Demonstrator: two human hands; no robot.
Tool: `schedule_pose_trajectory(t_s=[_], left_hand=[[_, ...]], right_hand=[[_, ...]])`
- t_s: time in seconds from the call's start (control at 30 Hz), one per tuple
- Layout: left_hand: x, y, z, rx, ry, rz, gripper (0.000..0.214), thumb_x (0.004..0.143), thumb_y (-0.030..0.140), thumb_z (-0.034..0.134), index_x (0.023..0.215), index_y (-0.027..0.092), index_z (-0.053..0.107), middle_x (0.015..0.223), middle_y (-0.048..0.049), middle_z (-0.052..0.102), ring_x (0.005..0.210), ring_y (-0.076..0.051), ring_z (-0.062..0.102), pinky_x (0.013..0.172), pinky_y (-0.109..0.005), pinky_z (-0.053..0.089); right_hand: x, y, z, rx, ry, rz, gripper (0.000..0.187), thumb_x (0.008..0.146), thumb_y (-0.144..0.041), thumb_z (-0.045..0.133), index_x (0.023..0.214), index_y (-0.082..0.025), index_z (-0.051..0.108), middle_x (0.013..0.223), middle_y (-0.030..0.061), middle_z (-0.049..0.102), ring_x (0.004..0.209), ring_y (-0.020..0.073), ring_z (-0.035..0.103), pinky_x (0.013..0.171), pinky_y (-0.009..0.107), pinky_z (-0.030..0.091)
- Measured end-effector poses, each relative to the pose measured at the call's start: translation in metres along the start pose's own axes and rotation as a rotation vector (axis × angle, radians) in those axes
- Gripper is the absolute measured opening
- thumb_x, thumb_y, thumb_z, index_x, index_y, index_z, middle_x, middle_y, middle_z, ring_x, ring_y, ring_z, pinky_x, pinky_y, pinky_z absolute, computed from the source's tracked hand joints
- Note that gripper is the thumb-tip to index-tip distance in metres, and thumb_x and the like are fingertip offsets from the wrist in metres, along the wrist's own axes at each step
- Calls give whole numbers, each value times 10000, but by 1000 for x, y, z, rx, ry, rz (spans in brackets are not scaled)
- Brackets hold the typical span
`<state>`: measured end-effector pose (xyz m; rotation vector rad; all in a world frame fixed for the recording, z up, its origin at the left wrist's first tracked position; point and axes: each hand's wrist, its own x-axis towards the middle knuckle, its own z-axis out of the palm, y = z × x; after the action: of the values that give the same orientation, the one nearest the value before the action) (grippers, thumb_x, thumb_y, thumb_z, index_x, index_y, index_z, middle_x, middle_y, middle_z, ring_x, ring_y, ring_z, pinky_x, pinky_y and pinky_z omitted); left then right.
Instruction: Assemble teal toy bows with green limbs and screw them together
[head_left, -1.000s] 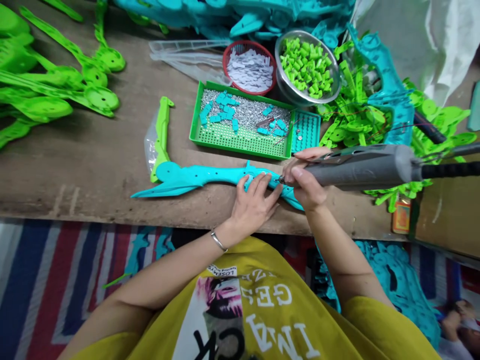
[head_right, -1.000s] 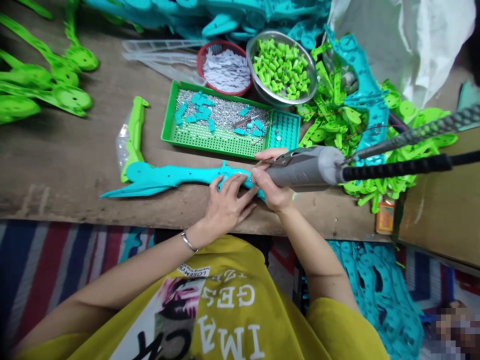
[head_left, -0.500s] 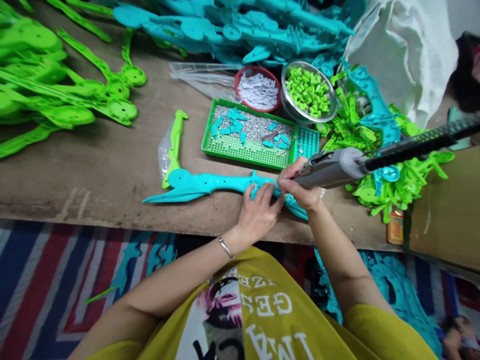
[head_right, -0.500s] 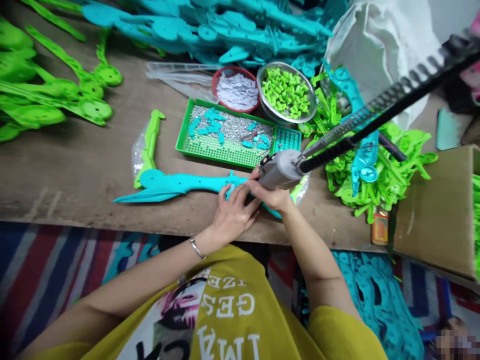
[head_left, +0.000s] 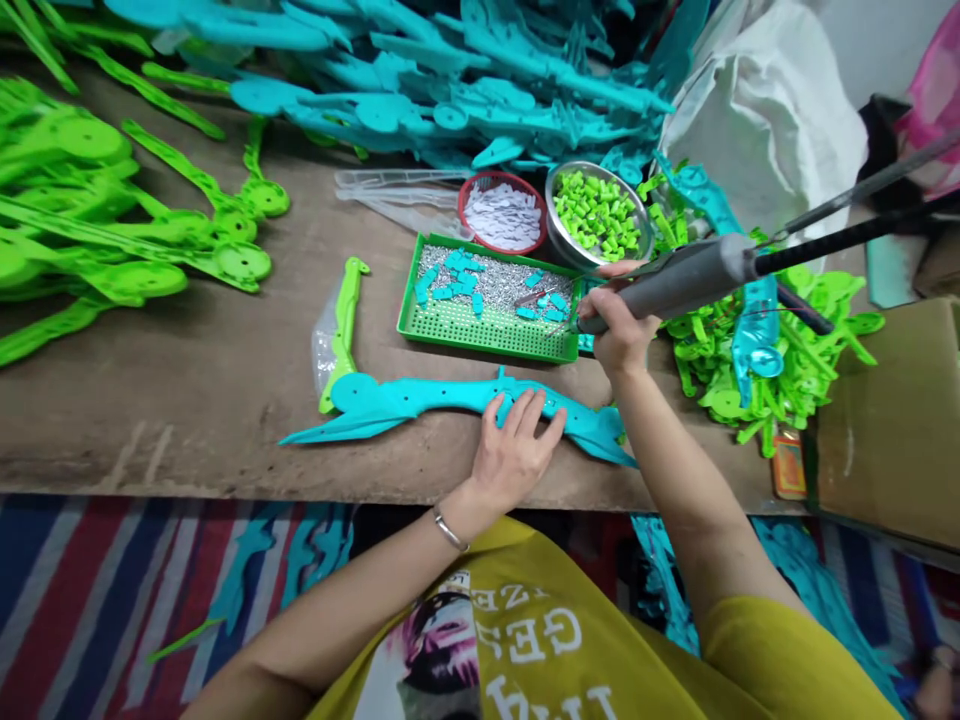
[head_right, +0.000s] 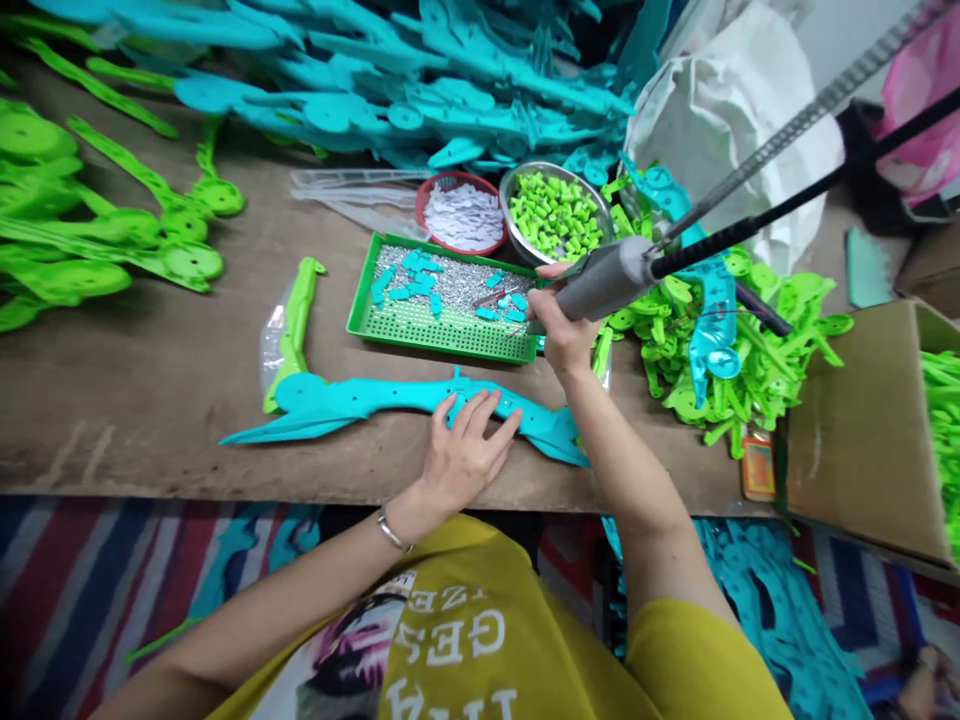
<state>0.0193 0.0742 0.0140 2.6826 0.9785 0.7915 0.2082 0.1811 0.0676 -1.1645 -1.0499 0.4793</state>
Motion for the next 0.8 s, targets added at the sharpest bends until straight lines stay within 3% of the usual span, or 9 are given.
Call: schedule_pose_trajectory(t_s=[0.1, 0.23, 0.33, 0.4, 0.5, 0.57, 0.8], left_hand=[[-2, 2, -6, 7, -12, -1, 377, 953, 222, 589, 1324, 236, 654, 1408, -187, 621, 1291, -319, 584, 1089, -582, 381], [13, -1, -31, -90, -85, -27, 310, 965, 308, 602, 1250, 218, 681, 1337, -157, 654, 1231, -306, 596, 1037, -510, 429], [55, -17, -50, -64, -153, -72, 216, 1001, 229, 506, 971, 195, 717, 1033, -99, 719, 944, -248, 638, 824, -402, 485], [92, -32, -55, 36, -231, -144, 216, 993, 193, 489, 979, 156, 702, 991, -125, 705, 960, -286, 625, 800, -415, 478], [142, -50, -48, 89, -384, -184, 200, 950, 160, 546, 1069, 104, 696, 1095, -171, 708, 1054, -323, 636, 856, -433, 478], [160, -55, -38, 97, -470, -193, 178, 931, 163, 581, 1041, 107, 709, 1091, -170, 726, 1059, -319, 660, 886, -434, 478], [159, -52, -22, 76, -538, -216, 200, 956, 161, 531, 999, 99, 716, 1075, -179, 740, 1018, -304, 710, 923, -440, 467]], right_hand=[[-1, 10, -2, -39, 21, 26, 249, 737, -444, 746, 750, -240, 602, 530, -70, 541, 471, 124, 545, 538, 299, 477], [-1, 8, -3, -34, 13, 35, 231, 741, -416, 745, 854, -254, 624, 528, -78, 543, 467, 130, 541, 541, 301, 482], [1, -2, -6, 34, 21, 18, 235, 735, -383, 751, 894, -259, 631, 526, -83, 539, 457, 131, 530, 541, 304, 486], [2, -8, -8, 76, 25, 13, 201, 734, -373, 752, 822, -248, 622, 521, -81, 521, 449, 123, 516, 535, 303, 484], [1, -11, -10, 99, 6, 20, 223, 738, -371, 760, 720, -235, 585, 526, -75, 512, 456, 118, 520, 527, 298, 477], [1, -8, -10, 84, -8, 27, 241, 739, -382, 767, 715, -233, 579, 533, -73, 529, 465, 122, 533, 527, 299, 476], [-2, 8, -4, 55, 6, 37, 223, 742, -383, 752, 743, -235, 585, 527, -71, 556, 466, 123, 515, 532, 303, 466]])
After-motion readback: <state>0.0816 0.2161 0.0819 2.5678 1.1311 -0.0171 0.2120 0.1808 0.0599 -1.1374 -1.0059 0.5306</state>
